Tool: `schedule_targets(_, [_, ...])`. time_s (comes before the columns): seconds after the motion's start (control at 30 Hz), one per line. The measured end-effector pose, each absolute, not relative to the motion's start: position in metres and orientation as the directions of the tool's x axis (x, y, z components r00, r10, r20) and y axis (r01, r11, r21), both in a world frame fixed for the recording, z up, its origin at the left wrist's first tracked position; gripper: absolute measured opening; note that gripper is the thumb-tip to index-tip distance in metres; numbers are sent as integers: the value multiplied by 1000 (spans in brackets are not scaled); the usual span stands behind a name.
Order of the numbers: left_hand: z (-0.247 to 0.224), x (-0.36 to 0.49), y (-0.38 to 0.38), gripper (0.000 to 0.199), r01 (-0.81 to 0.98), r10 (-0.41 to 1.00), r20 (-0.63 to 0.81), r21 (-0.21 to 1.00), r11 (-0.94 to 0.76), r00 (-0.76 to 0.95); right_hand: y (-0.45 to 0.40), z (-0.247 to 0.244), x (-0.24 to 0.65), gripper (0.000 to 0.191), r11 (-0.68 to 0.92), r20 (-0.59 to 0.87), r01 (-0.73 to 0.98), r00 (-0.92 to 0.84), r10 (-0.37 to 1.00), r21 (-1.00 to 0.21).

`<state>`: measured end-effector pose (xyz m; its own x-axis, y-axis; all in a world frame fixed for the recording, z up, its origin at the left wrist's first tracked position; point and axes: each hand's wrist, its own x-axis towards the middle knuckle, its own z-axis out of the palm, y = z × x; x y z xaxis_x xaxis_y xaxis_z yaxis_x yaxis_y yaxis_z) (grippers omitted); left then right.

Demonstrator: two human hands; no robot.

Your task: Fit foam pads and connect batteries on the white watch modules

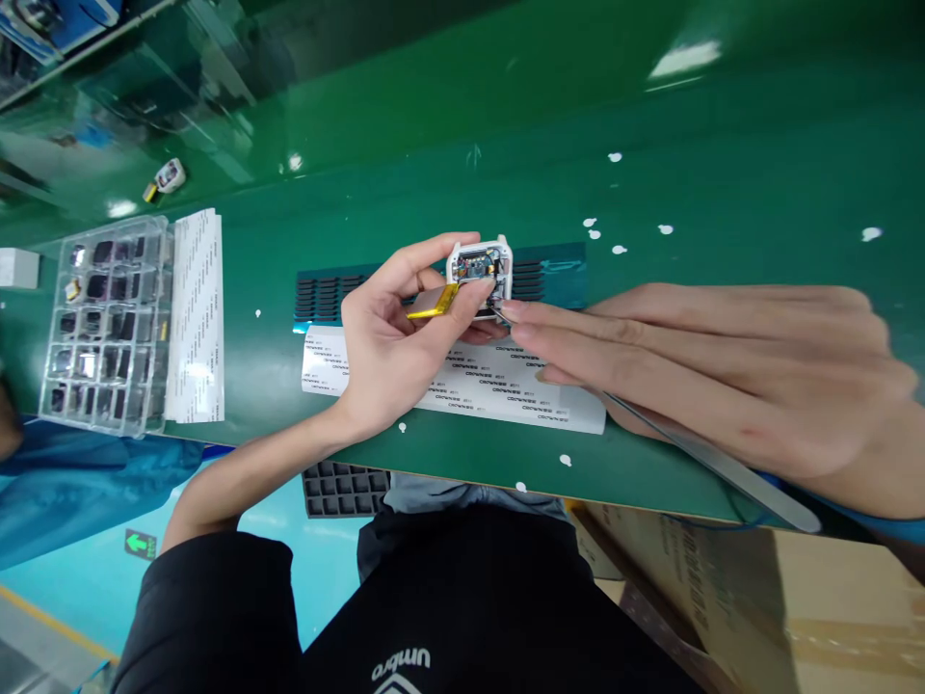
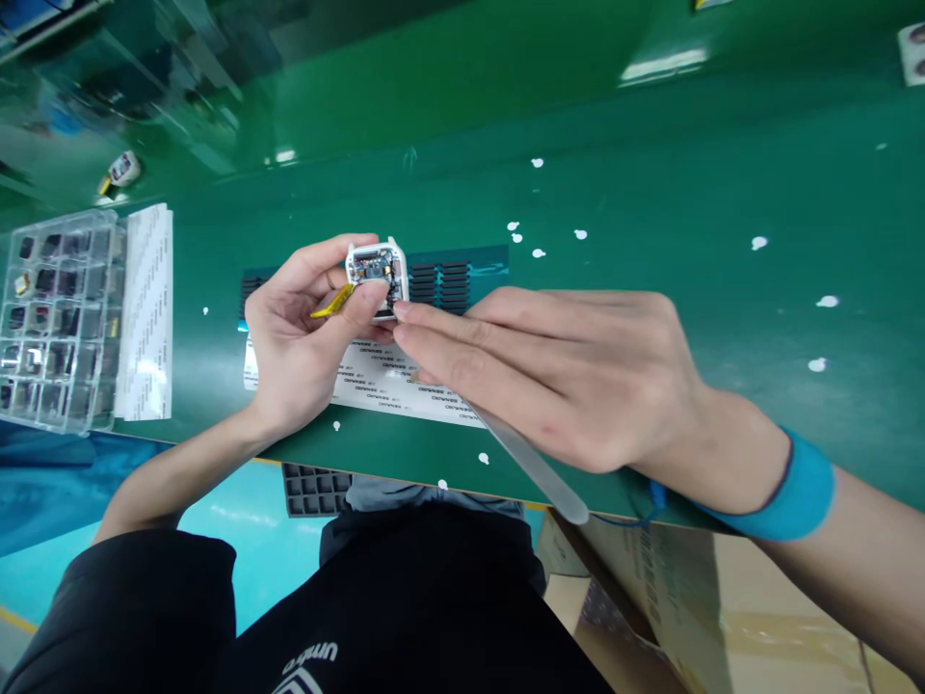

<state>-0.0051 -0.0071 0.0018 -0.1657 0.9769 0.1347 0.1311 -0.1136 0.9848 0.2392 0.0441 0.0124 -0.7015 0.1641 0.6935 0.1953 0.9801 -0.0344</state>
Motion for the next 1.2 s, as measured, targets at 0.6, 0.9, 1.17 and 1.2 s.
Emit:
schedule_targets(0.6, [-5, -28, 23, 44, 142, 982, 191, 971, -190, 4, 58, 18, 236, 34, 968, 706, 249, -685, 181, -7])
schedule_targets(0.9, [16, -88, 191, 35, 806, 937, 161, 567, 169, -310, 62, 24, 230, 15, 951, 764, 265, -644, 53, 157])
schedule_targets(1.17, [2, 30, 263, 46, 894, 982, 187, 433, -112, 33, 65, 25, 231, 17, 945, 777, 281, -628, 47, 170])
schedule_targets(1.2, [-1, 50, 269, 45, 890, 981, 169, 428, -156, 91, 65, 24, 231, 19, 954, 763, 245, -646, 29, 171])
